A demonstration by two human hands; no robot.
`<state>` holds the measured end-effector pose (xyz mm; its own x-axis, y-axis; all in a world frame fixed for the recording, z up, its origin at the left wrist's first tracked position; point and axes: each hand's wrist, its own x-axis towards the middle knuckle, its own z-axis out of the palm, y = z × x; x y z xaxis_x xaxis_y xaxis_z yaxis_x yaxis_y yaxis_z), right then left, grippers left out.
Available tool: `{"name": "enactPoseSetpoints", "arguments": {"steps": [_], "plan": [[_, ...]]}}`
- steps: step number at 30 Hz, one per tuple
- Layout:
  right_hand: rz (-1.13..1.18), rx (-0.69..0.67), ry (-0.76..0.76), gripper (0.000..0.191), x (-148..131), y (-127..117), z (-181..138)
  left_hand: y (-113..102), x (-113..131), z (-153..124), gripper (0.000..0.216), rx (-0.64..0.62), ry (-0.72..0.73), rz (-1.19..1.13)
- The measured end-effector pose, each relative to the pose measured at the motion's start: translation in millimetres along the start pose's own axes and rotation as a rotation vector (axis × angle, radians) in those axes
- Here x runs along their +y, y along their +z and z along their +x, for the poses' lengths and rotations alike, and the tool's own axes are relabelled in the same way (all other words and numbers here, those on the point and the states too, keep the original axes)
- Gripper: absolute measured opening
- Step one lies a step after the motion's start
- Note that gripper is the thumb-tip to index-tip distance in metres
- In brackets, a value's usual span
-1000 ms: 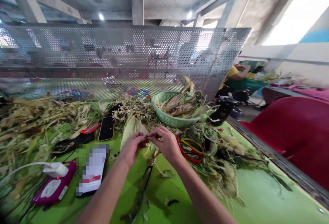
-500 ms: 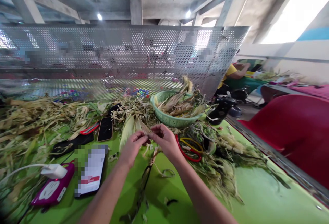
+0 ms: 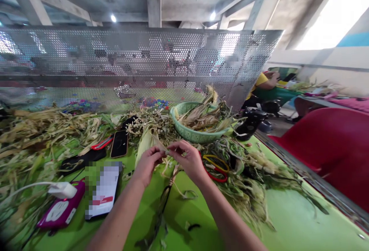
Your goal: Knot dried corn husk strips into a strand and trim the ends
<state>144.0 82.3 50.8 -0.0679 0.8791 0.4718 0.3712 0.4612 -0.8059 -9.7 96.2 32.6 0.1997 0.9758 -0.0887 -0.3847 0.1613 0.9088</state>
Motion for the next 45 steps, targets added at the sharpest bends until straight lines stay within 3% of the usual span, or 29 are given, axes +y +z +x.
{"name": "enactPoseSetpoints", "arguments": {"steps": [3, 6, 14, 19, 25, 31, 37, 45], "plan": [[-0.087, -0.052, -0.107, 0.008, -2, 1, -1, -1, -4, 2, 0.018, -0.01, -0.037, -0.112], [-0.128, -0.04, -0.113, 0.005, -1, 1, -1, -1, -5, 2, 0.018, -0.035, -0.074, -0.157], [-0.101, 0.014, 0.027, 0.008, 3, 0, 0, 6, 9, -9, 0.018, -0.096, 0.099, 0.16], [0.055, 0.017, 0.09, 0.015, 3, 2, -1, 7, 6, -9, 0.017, -0.121, 0.144, 0.208], [-0.03, -0.03, -0.085, 0.009, -3, 2, -2, 1, -3, -2, 0.015, -0.027, 0.008, 0.006], [-0.117, -0.01, -0.143, 0.003, -5, 1, 0, 2, -2, -2, 0.013, -0.078, -0.054, -0.133], [-0.091, 0.013, -0.049, 0.002, -1, 1, -1, 4, 2, -5, 0.009, -0.048, 0.067, 0.055], [0.163, 0.019, 0.163, 0.023, 4, 0, 1, 6, 8, -12, 0.014, -0.109, 0.25, 0.373]]}}
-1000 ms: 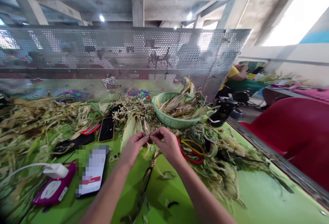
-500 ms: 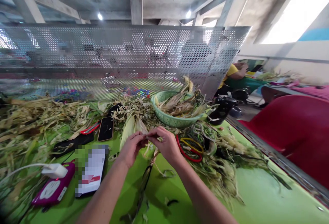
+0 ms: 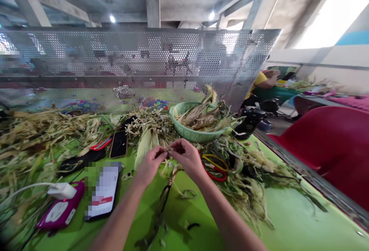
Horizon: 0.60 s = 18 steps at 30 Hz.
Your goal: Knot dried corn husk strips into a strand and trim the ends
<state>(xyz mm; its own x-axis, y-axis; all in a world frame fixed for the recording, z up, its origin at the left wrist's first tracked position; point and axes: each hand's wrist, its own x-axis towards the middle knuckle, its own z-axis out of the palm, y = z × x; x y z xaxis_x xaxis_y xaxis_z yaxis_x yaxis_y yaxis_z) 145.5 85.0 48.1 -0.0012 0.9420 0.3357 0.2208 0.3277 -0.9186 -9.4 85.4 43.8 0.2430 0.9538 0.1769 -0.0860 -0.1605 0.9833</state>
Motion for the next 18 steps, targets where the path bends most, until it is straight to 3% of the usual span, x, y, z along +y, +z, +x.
{"name": "enactPoseSetpoints", "arguments": {"steps": [5, 8, 13, 18], "plan": [[-0.151, -0.061, -0.003, 0.019, -2, 0, -2, -5, -3, 4, 0.012, 0.056, 0.024, 0.122], [-0.141, -0.032, 0.026, 0.019, -2, 2, -3, -4, -6, 5, 0.017, 0.081, -0.088, -0.073], [0.13, 0.04, 0.118, 0.026, 3, 9, -3, 8, -16, 5, 0.025, 0.115, -0.173, -0.443], [0.222, 0.051, 0.157, 0.03, 4, 13, -4, 13, -18, 4, 0.025, 0.183, -0.161, -0.521]]}}
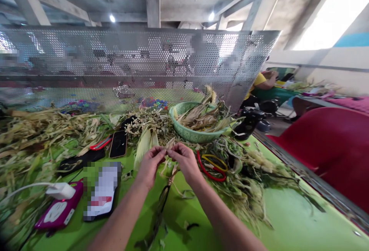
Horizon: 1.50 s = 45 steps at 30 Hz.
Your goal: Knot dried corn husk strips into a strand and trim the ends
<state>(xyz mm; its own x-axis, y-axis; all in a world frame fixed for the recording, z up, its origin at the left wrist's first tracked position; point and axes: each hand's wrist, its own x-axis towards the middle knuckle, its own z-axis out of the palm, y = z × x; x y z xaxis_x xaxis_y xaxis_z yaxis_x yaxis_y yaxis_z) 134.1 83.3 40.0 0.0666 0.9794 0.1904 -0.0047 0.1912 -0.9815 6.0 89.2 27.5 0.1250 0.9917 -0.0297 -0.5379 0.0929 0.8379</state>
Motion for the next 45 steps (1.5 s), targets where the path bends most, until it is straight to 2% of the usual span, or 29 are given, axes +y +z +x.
{"name": "enactPoseSetpoints", "arguments": {"steps": [4, 8, 13, 17, 22, 25, 28, 31, 39, 45], "plan": [[-0.073, -0.04, -0.01, 0.03, -1, 0, 0, -1, 4, 0, 0.024, 0.021, 0.017, 0.044], [-0.139, -0.03, -0.093, 0.027, 3, -1, 1, -2, 6, 1, 0.022, 0.037, 0.02, 0.099], [-0.385, -0.003, -0.237, 0.02, 6, -4, 1, -3, 8, 2, 0.018, 0.006, 0.018, 0.196], [-0.523, -0.02, -0.308, 0.012, 2, -8, 1, -3, 12, 2, 0.019, -0.004, -0.026, 0.17], [-0.466, -0.03, -0.301, 0.009, -1, -7, 0, -4, 13, 2, 0.018, -0.045, -0.033, 0.199], [-0.43, 0.005, -0.349, 0.014, -3, -5, -1, -6, 11, 4, 0.019, 0.0, -0.052, 0.134], [-0.53, -0.058, -0.427, 0.009, -8, -3, -4, -9, 7, 6, 0.021, 0.042, -0.089, 0.016], [-0.581, -0.107, -0.462, 0.009, -13, -3, -5, -9, 5, 6, 0.022, 0.031, -0.119, -0.051], [-0.558, -0.044, -0.429, 0.006, -9, -4, -3, -6, 5, 2, 0.02, -0.031, -0.124, -0.139], [-0.311, 0.037, -0.235, 0.016, -6, -4, -1, -1, 14, -4, 0.018, -0.114, 0.097, 0.227]]}}
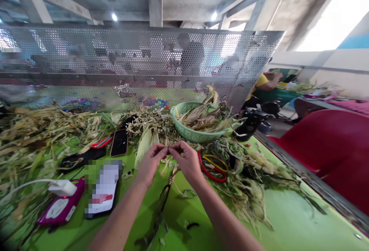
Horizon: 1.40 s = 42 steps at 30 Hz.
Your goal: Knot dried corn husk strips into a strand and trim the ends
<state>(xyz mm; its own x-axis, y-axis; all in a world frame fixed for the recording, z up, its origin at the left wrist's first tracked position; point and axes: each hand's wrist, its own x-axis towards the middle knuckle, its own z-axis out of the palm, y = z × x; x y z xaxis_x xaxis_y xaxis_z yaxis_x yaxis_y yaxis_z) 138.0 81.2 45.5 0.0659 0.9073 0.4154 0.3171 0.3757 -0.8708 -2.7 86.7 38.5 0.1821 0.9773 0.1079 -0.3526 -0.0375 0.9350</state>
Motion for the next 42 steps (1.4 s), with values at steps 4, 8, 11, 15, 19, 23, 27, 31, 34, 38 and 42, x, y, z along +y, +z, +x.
{"name": "enactPoseSetpoints", "arguments": {"steps": [4, 8, 11, 15, 19, 23, 27, 31, 34, 38, 42], "plan": [[0.182, -0.013, 0.133, 0.024, -1, 1, 1, 2, 8, -5, 0.022, -0.023, 0.064, 0.201], [0.304, -0.028, 0.197, 0.027, -3, 3, 0, 0, 9, -6, 0.023, -0.028, 0.13, 0.322], [0.357, -0.062, 0.21, 0.029, -3, 4, 0, -3, 7, -4, 0.023, -0.015, 0.156, 0.368], [0.251, -0.111, 0.168, 0.024, -2, 1, 1, -6, 5, 0, 0.024, -0.022, 0.119, 0.364], [0.229, -0.051, 0.153, 0.024, -1, 0, 1, -3, 1, 2, 0.025, -0.002, 0.025, 0.114], [0.29, -0.014, 0.166, 0.024, 1, 3, 0, 1, -2, 1, 0.023, 0.05, -0.015, -0.012], [0.329, -0.043, 0.168, 0.024, 3, 7, -2, 2, -2, 0, 0.017, 0.095, -0.001, 0.016], [0.312, -0.058, 0.163, 0.024, 1, 10, -3, 1, -2, -1, 0.014, 0.092, 0.014, 0.084], [0.168, -0.098, 0.13, 0.023, -3, 2, 2, -3, -5, 1, 0.015, 0.089, 0.004, 0.083], [-0.156, 0.063, 0.034, 0.025, -6, -39, 15, -9, -8, 6, 0.022, 0.138, -0.034, 0.02], [-0.756, -0.013, 0.107, 0.018, -2, -84, 14, -12, -9, 11, 0.026, 0.176, -0.049, -0.065]]}}
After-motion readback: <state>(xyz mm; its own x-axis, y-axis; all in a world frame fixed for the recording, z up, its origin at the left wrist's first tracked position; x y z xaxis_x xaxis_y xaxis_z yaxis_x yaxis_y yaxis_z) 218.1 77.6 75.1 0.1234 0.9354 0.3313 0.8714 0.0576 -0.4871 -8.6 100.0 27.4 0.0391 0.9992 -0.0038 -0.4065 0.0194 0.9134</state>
